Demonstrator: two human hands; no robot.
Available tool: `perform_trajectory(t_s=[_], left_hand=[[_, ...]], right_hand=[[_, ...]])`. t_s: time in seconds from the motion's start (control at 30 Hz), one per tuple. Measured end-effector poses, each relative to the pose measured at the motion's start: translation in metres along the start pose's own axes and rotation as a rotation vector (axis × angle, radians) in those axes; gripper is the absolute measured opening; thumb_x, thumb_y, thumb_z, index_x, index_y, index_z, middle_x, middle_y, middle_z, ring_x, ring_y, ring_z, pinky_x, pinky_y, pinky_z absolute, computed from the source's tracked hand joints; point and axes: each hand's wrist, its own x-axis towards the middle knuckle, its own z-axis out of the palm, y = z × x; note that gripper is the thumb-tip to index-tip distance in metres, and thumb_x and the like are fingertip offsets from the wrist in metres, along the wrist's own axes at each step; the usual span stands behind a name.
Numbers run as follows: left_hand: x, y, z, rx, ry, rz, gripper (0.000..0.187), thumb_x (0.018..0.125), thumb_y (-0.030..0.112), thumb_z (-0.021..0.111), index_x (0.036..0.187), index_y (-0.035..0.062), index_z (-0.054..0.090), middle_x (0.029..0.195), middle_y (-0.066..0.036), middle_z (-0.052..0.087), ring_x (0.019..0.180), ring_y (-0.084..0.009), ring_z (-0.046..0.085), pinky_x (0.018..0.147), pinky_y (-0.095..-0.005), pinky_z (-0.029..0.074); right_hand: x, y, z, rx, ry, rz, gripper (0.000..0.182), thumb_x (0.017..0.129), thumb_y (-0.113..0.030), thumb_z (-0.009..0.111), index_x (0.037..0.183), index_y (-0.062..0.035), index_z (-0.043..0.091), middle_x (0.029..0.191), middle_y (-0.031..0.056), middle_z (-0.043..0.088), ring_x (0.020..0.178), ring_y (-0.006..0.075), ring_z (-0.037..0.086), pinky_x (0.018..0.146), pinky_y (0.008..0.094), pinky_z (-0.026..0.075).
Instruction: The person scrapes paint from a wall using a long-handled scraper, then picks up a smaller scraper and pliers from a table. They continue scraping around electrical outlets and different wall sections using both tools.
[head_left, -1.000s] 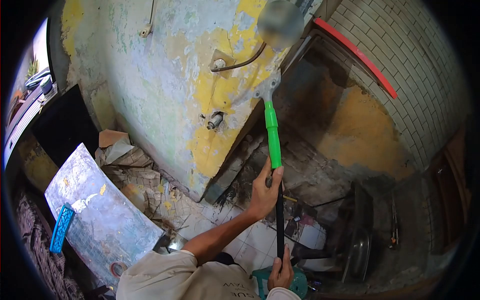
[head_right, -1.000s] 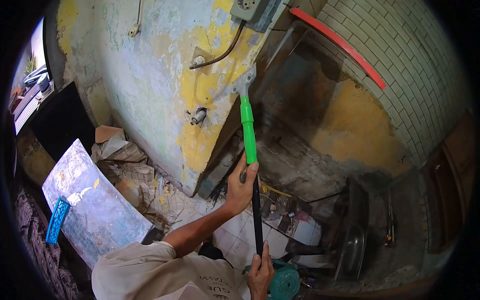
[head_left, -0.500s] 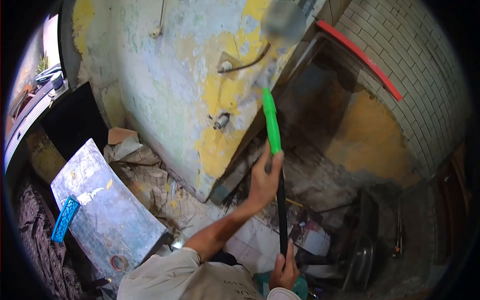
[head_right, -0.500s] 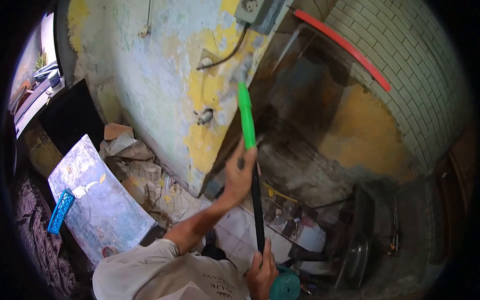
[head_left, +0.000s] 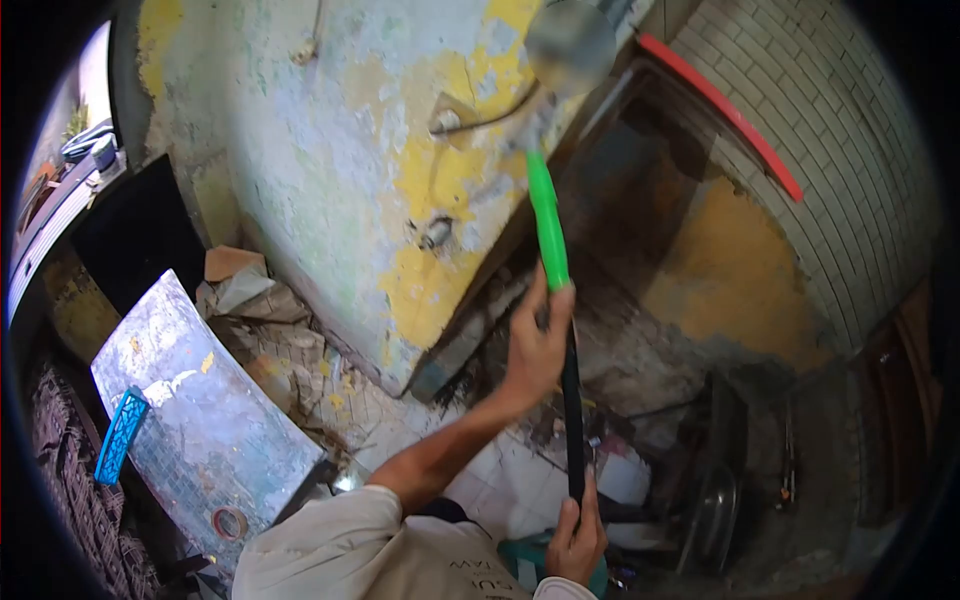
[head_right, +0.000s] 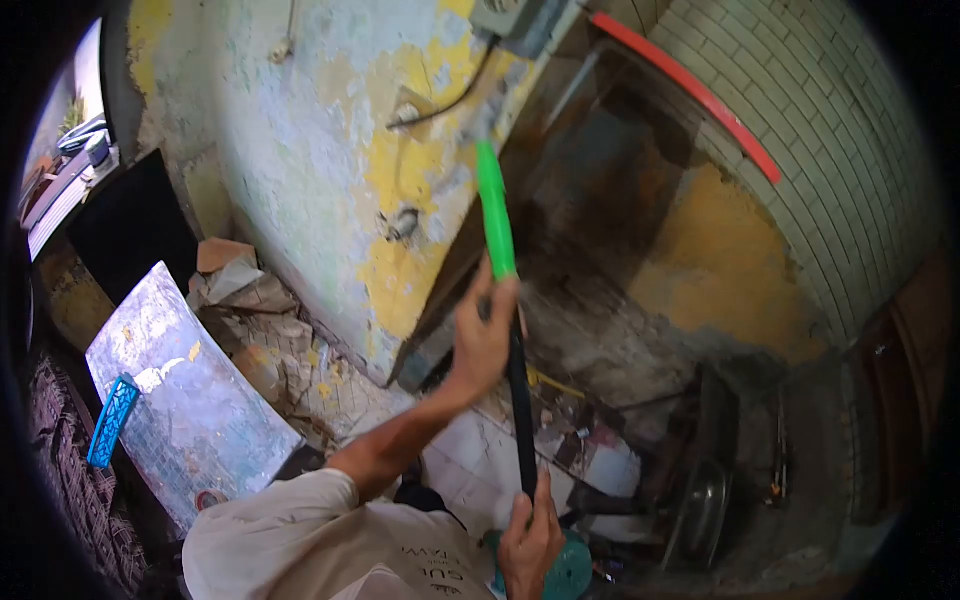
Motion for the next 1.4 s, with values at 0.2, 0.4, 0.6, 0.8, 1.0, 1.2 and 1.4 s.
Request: perform_trajectory(t_s=[0.2,0.4,0.6,0.8,1.0,1.2,1.4], left_hand=[[0.007,-0.012,0.003,0.214,-0.021,0.204,0.064,0.115,0.034,0.058,0.166,0.0003,0.04,0.087,-0.003,0.063,0.074,-0.0098,0.061,0.067,-0.028,0.052],[0.046,-0.005,-0.011,0.212,0.03,0.246,0.064,0.115,0.033,0.058,0.165,-0.0033,0.04,0.099,-0.005,0.066,0.084,-0.0122,0.062,0.077,-0.0296,0.054],[0.057,0.033,-0.004,-0.058,-0.013,0.051,0.063,0.114,0.034,0.059,0.166,0.0031,0.041,0.079,0.004,0.051,0.063,-0.0057,0.051,0.056,-0.0265,0.045],[0.022,-0.036,0.009,0.237,0.014,0.32,0.068,0.115,0.031,0.058,0.17,0.0027,0.031,0.091,-0.001,0.059,0.076,-0.008,0.057,0.067,-0.0265,0.05],[-0.006,-0.026,0.019,0.068,-0.102,-0.034,0.072,0.115,0.027,0.059,0.171,-0.0004,0.025,0.102,-0.003,0.061,0.088,-0.0072,0.055,0.075,-0.0243,0.049],[-0.006,-0.044,0.018,0.17,-0.116,0.198,0.072,0.115,0.026,0.057,0.174,0.005,0.021,0.091,0.001,0.055,0.076,-0.0056,0.054,0.066,-0.0238,0.049],[0.007,-0.016,0.02,0.049,-0.155,-0.014,0.071,0.115,0.026,0.057,0.174,0.007,0.022,0.09,0.0,0.057,0.074,-0.0066,0.056,0.065,-0.0247,0.05]], right_hand=[[-0.001,0.004,-0.005,0.002,0.031,-0.037,0.05,0.113,-0.022,0.056,0.155,0.0044,0.053,0.126,0.0317,0.073,0.111,0.0457,0.076,0.086,0.0445,0.061],[0.021,-0.021,-0.003,0.004,-0.015,-0.038,0.047,0.114,-0.022,0.053,0.154,0.0025,0.055,0.134,0.0327,0.07,0.125,0.0429,0.071,0.097,0.0415,0.055],[0.053,-0.029,0.001,-0.061,0.005,-0.041,0.047,0.113,-0.022,0.054,0.154,-0.0004,0.057,0.134,0.03,0.071,0.119,0.0458,0.073,0.09,0.0453,0.061],[0.027,0.048,0.002,-0.046,0.079,-0.163,0.046,0.114,-0.023,0.052,0.151,0.0031,0.059,0.135,0.0336,0.069,0.124,0.0482,0.07,0.095,0.0491,0.059],[0.016,0.056,-0.002,-0.074,0.117,-0.089,0.049,0.114,-0.032,0.054,0.146,0.0033,0.064,0.129,0.0318,0.072,0.117,0.0482,0.071,0.097,0.0493,0.056],[0.017,0.073,0.003,0.05,0.019,0.027,0.051,0.113,-0.032,0.053,0.147,0.0042,0.062,0.133,0.0333,0.07,0.121,0.048,0.07,0.099,0.0495,0.056],[0.026,0.071,0.017,0.046,0.034,0.015,0.053,0.113,-0.033,0.052,0.148,0.0059,0.06,0.129,0.0334,0.071,0.117,0.0437,0.073,0.095,0.0472,0.057]])
